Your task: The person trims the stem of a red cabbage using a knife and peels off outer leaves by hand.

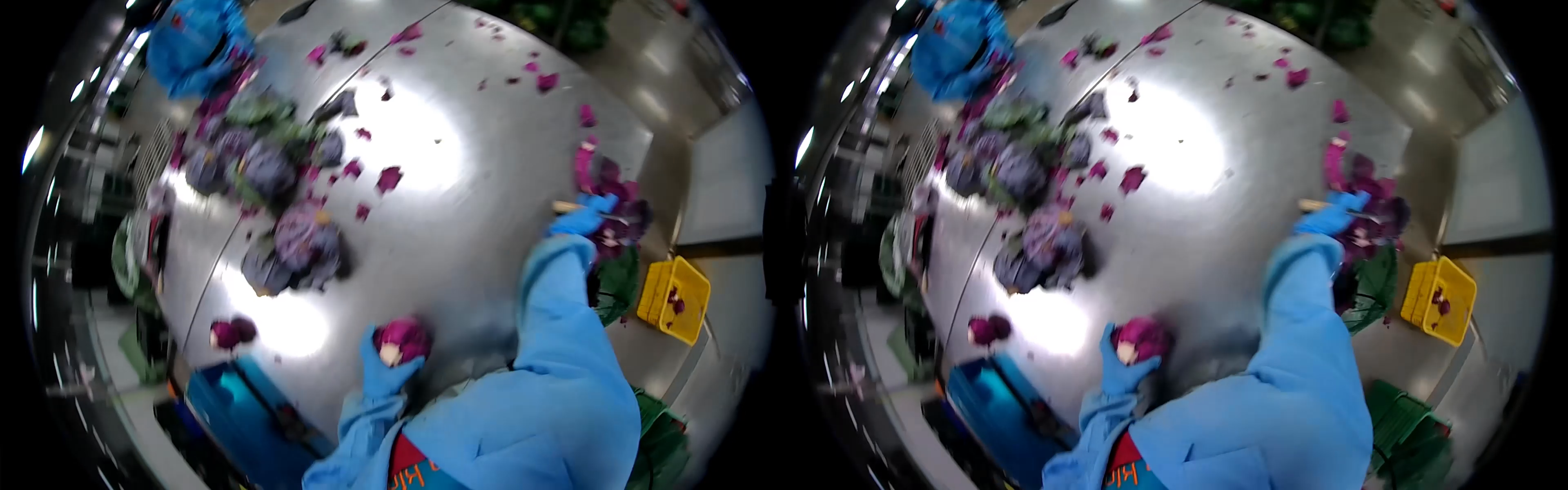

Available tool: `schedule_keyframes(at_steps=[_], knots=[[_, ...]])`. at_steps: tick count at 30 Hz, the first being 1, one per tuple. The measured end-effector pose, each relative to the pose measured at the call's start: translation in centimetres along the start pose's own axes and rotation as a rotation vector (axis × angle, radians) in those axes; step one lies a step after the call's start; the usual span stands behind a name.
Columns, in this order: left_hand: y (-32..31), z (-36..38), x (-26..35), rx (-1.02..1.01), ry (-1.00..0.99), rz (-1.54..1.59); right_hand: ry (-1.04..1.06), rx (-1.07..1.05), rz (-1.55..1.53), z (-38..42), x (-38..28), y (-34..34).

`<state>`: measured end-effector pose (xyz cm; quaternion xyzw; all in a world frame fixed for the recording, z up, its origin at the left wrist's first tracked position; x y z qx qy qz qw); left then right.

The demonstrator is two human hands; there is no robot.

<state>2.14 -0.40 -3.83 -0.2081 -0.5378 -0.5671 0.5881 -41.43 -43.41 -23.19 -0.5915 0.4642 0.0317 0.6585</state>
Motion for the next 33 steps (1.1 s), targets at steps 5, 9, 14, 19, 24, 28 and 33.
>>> schedule_keyframes(at_steps=[5,9,14,19,24,28,33], knots=[[0.3,0.6,-2.1,0.100,-0.015,-0.043,-0.163,0.254,0.457,9.4,-15.2,-3.9],[-0.2,1.2,-2.4,0.178,-0.009,0.089,-0.031,-0.219,0.728,13.7,-19.2,-9.4],[0.2,0.9,-0.2,0.239,-0.113,0.062,-0.689,-1.329,1.153,28.8,-11.9,-15.7],[-0.1,-1.2,1.7,0.120,-0.083,-0.055,-0.168,-1.772,1.214,38.6,-13.2,-22.5],[-0.1,-3.1,0.4,0.113,-0.061,-0.260,-0.029,-1.931,1.216,40.2,-12.9,-23.4],[-0.2,-3.8,2.3,0.023,0.049,-0.263,-0.019,-1.970,1.221,39.5,-11.6,-23.5],[0.0,-4.6,2.2,0.013,0.046,-0.276,0.029,-1.969,1.386,39.4,-10.8,-23.9]])
Point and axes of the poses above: each hand's wrist, its own z-axis away from the middle knuckle, its own y-axis out of the back of the hand, x = y × z, the point moved 8 cm from there along -z, towards the middle knuckle, and after that the axes turned 10 degrees about -x, right-handed, at the moved point
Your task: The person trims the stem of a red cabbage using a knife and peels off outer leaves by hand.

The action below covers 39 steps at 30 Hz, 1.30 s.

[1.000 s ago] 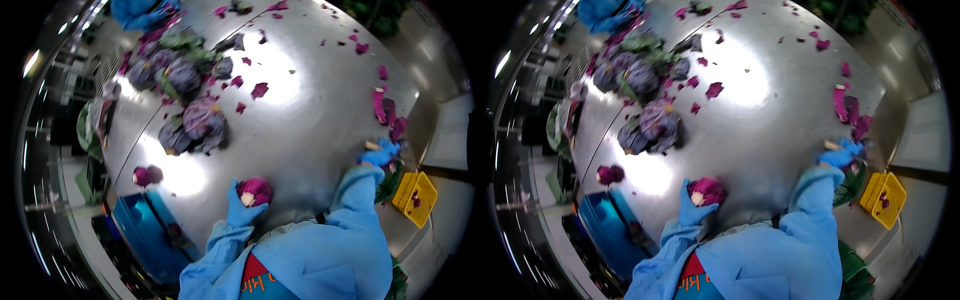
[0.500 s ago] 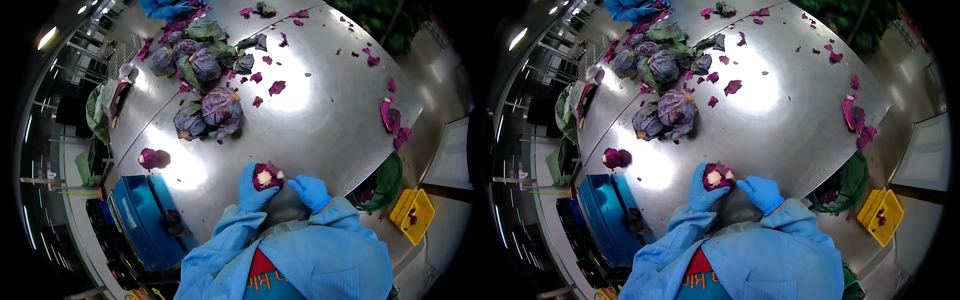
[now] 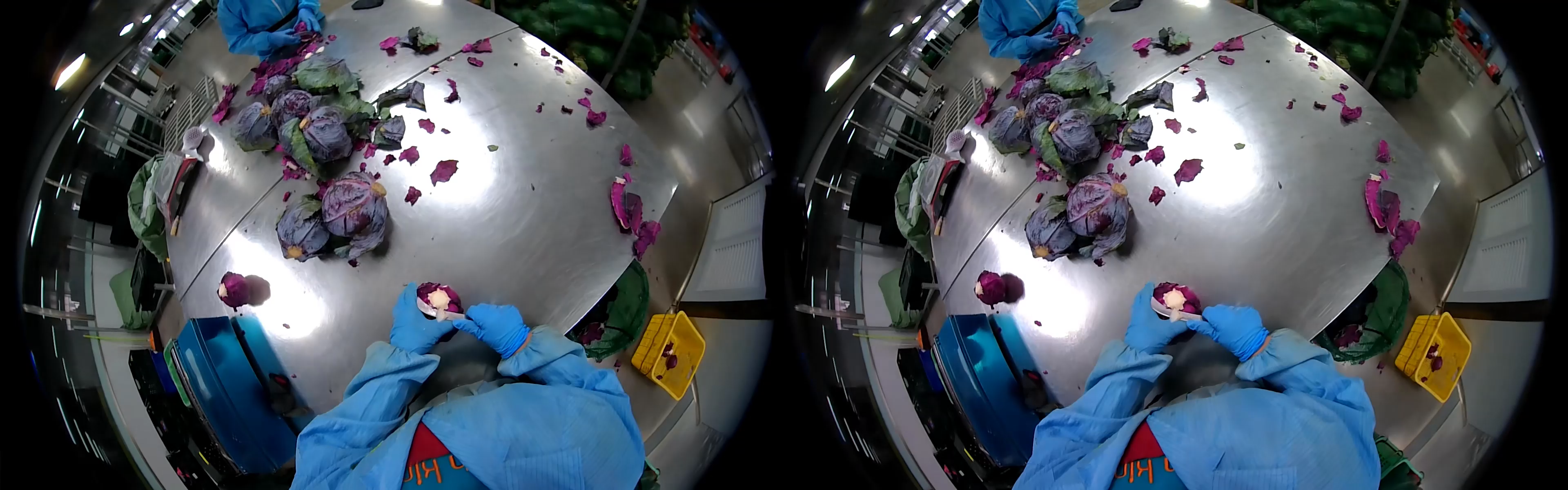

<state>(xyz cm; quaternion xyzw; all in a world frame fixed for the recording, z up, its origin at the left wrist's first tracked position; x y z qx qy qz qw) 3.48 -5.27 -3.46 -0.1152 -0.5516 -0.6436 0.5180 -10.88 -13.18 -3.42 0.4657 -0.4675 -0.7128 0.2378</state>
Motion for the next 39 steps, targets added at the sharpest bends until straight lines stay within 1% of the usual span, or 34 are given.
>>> schedule_keyframes(at_steps=[2,5,8,11,14,17,20,23,24,25,27,28,30,33,36,39], knots=[[-0.2,-0.6,-1.0,0.005,0.005,-0.048,0.016,0.033,-0.023,-0.3,0.0,0.3],[-0.3,-0.7,-0.5,-0.024,0.043,-0.057,0.005,0.000,0.001,-0.3,0.4,-0.2],[-0.4,-0.7,0.1,-0.038,0.078,-0.101,0.000,0.018,0.031,-0.1,0.7,-0.3],[0.2,-1.1,0.8,-0.078,0.102,-0.003,-0.007,0.049,0.046,-0.3,0.7,-0.1],[-0.4,-2.0,-0.7,-0.089,0.086,0.007,-0.057,-0.007,0.063,-0.9,0.9,-0.9],[-0.3,-2.3,-0.1,-0.125,0.050,0.097,-0.095,0.008,0.063,-1.0,0.6,-0.5],[-0.5,-2.2,-0.2,-0.133,0.070,0.152,-0.069,0.059,0.040,-1.1,0.4,-0.2],[-0.2,-2.5,0.5,-0.120,0.022,0.128,-0.146,0.008,-0.020,-1.5,1.0,-0.4],[0.1,-1.9,2.0,-0.125,-0.014,0.077,-0.162,0.039,-0.130,-2.3,2.1,0.2],[-0.2,-1.4,2.6,-0.024,-0.056,-0.058,-0.181,0.070,-0.241,-3.4,3.8,0.7],[-1.5,0.0,3.6,0.177,-0.141,-0.326,-0.368,0.179,-0.476,-5.3,9.0,0.0],[-1.7,-0.3,2.7,0.115,-0.118,-0.238,-0.442,0.080,-0.643,-5.7,10.1,-0.5],[-1.2,-0.5,0.6,-0.004,-0.052,-0.066,-0.576,-0.143,-0.979,-5.5,10.1,-1.7],[1.2,0.7,2.6,0.064,-0.150,-0.013,-0.258,-0.136,-0.770,-3.2,5.7,-0.6],[1.1,0.3,2.3,0.001,-0.133,0.145,-0.070,-0.096,-0.320,-1.0,2.1,-0.3],[0.3,-0.2,1.9,-0.026,-0.162,0.089,-0.046,-0.111,-0.340,-0.6,1.6,-1.6]])
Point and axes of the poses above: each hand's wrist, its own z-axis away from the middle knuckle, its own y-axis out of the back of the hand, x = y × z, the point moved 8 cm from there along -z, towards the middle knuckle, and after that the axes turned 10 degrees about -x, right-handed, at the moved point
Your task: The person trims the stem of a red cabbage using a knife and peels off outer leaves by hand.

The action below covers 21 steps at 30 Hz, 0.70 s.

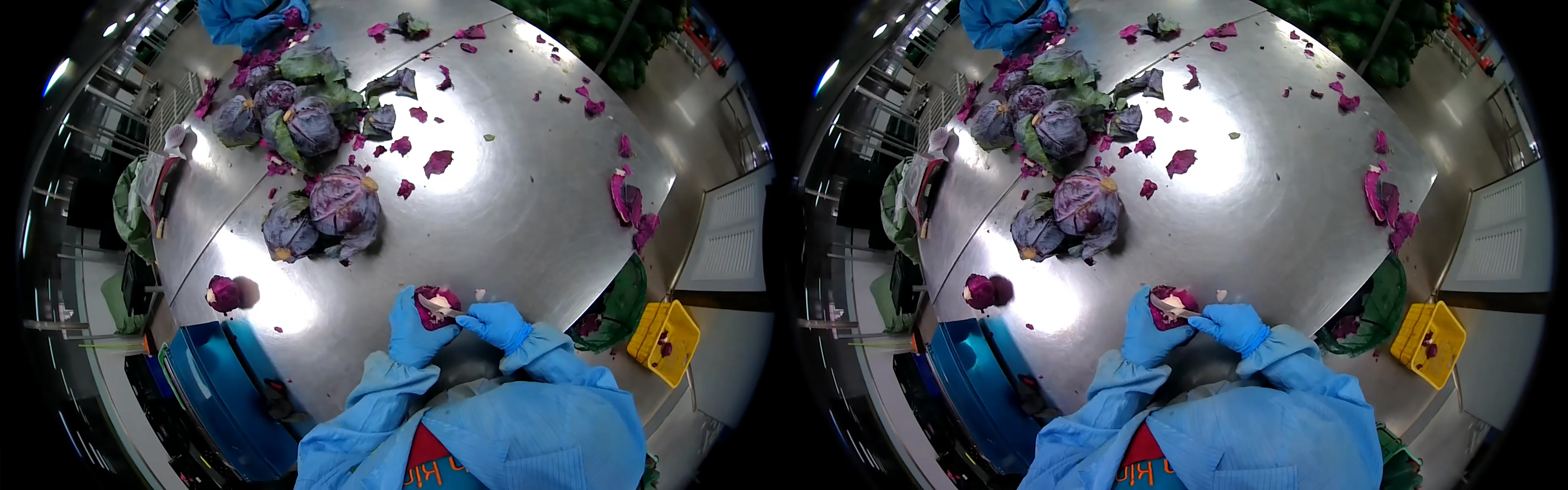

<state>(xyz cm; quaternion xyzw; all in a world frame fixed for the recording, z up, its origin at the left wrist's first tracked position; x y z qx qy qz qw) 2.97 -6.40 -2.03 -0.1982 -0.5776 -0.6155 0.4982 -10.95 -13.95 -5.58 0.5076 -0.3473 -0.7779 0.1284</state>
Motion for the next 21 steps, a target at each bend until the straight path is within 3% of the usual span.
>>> schedule_keyframes(at_steps=[4,6,10,11,14,15,17,21], knots=[[-0.4,-0.1,-0.1,0.029,0.004,-0.116,-0.098,0.040,0.241,-1.0,0.1,0.9],[-0.8,0.9,1.7,0.136,-0.070,-0.300,-0.277,-0.013,0.056,-2.9,1.3,3.7],[-2.8,1.6,0.4,0.008,0.049,-0.425,-0.484,-0.030,-0.472,-3.5,4.7,4.8],[-2.4,1.8,-0.2,0.019,0.031,-0.368,-0.416,-0.007,-0.571,-3.2,4.7,3.8],[-1.3,0.9,0.4,0.063,-0.057,-0.211,-0.124,0.024,-0.323,-0.9,2.0,2.2],[-0.9,0.6,1.5,0.063,-0.179,-0.211,-0.119,-0.008,-0.253,-0.2,1.5,1.3],[-0.3,0.7,0.9,0.056,-0.097,-0.109,-0.122,-0.066,-0.121,0.9,0.7,-0.1],[-0.9,0.8,-0.6,0.063,-0.080,-0.180,-0.061,-0.133,-0.282,0.4,1.3,-1.7]])
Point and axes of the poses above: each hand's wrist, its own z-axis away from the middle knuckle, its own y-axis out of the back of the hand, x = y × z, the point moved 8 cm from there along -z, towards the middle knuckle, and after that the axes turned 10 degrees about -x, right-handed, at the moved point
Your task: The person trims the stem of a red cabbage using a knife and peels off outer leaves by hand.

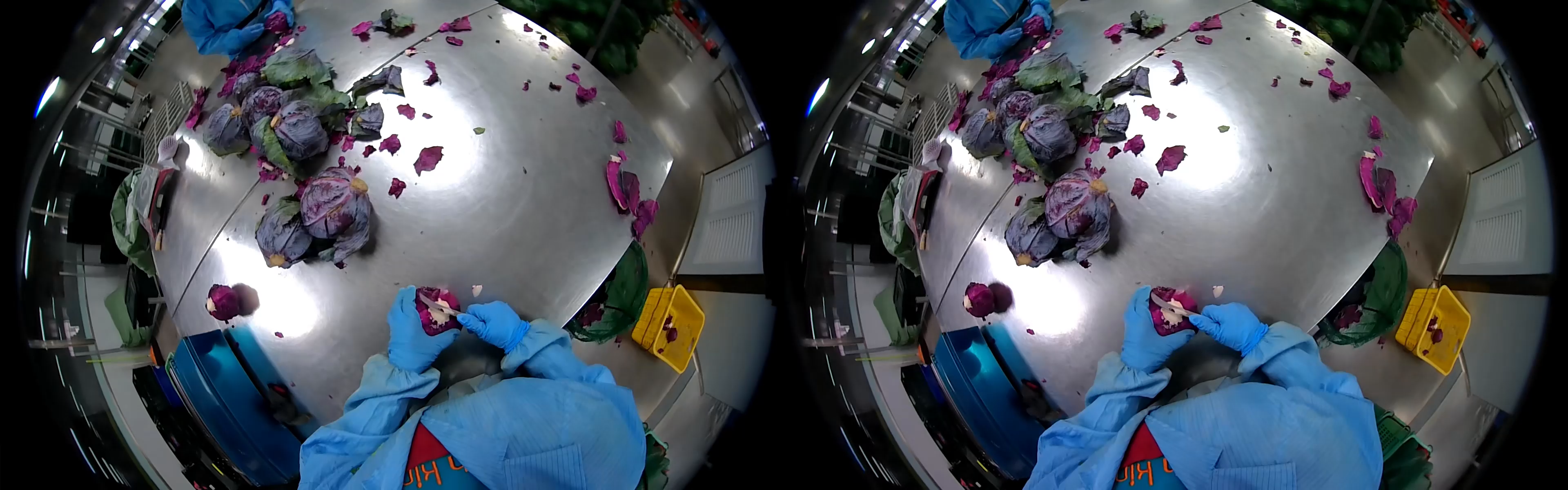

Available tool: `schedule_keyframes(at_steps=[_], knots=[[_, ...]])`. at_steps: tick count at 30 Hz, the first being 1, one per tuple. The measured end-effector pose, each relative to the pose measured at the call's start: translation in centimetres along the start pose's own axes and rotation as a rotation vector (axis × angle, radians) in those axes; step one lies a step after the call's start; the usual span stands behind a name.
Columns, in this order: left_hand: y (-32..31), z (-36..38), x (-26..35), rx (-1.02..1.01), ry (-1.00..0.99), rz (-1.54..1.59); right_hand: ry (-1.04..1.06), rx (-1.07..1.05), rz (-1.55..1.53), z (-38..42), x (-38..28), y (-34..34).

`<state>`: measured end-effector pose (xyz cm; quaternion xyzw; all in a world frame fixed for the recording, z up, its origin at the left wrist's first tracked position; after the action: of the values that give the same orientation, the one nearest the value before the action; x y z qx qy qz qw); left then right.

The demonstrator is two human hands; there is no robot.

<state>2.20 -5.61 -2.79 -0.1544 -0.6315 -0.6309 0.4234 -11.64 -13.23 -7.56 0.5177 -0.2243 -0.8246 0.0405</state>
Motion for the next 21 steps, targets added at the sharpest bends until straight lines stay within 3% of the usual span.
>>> schedule_keyframes(at_steps=[5,7,10,17,20,21], knots=[[-0.3,0.2,0.7,0.013,0.013,-0.098,0.201,-0.124,-0.158,-1.7,0.8,0.4],[1.3,-0.3,3.3,0.094,-0.034,-0.150,0.197,-0.171,-0.137,-2.5,1.8,0.0],[0.2,-0.1,2.3,0.119,-0.032,-0.143,0.192,-0.195,-0.098,-2.8,1.5,0.4],[-0.4,-0.4,1.5,0.085,0.020,-0.096,-0.051,-0.152,0.045,-2.3,-0.6,1.1],[-0.8,-0.7,1.9,0.106,-0.014,-0.196,0.032,0.059,0.342,-1.9,-1.0,1.0],[-0.4,-1.0,2.5,0.088,0.009,-0.169,-0.067,0.031,0.370,-2.1,-1.0,1.3]])
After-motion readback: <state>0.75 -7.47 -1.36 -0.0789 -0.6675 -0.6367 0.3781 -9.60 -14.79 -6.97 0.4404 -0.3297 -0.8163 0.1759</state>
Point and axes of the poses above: each hand's wrist, its own z-axis away from the middle knuckle, its own y-axis out of the back of the hand, x = y × z, the point moved 8 cm from there along -z, towards the middle knuckle, and after that the axes turned 10 degrees about -x, right-handed, at the moved point
